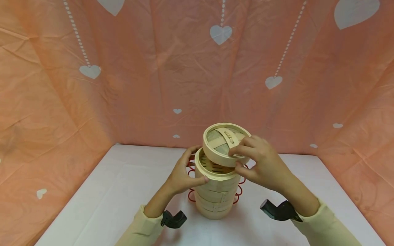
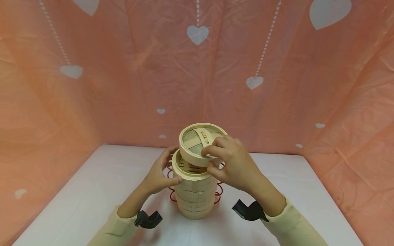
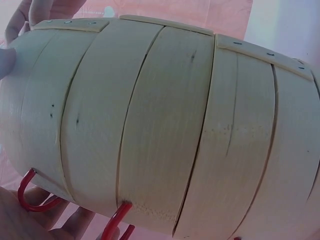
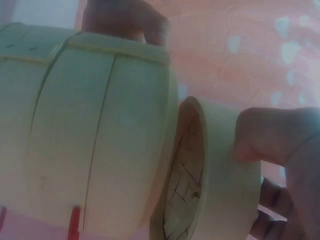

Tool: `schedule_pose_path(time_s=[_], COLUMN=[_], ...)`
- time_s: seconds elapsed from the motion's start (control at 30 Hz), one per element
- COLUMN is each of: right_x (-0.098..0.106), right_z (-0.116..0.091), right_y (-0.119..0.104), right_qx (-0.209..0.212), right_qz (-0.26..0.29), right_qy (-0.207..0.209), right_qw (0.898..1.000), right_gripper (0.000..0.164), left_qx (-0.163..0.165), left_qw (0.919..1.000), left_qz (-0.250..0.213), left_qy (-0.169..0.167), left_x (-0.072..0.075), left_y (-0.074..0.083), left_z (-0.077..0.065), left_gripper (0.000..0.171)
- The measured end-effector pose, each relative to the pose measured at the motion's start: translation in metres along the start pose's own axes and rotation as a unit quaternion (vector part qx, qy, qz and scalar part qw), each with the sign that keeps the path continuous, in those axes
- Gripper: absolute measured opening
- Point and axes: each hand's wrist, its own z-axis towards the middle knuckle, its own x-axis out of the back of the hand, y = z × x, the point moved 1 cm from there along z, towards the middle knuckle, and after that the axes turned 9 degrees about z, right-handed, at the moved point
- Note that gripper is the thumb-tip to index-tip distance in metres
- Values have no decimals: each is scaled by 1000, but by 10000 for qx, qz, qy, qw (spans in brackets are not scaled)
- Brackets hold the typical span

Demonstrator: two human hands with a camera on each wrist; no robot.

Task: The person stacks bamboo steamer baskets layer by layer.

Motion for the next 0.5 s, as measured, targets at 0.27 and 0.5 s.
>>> schedule_pose_path(time_s=[0.27,0.5], right_x=[-6,-11], right_z=[3,3], right_y=[-7,-10], right_qx=[145,315], right_qz=[97,118], right_qy=[-76,-104], right_qw=[9998,9994], right_gripper=[30,30], left_qx=[83,145], left_qw=[10000,9999], left_qz=[5,-58], left_qy=[-9,12], left_x=[1,1], left_y=[0,0], left_z=[-1,-1], left_gripper=[87,83])
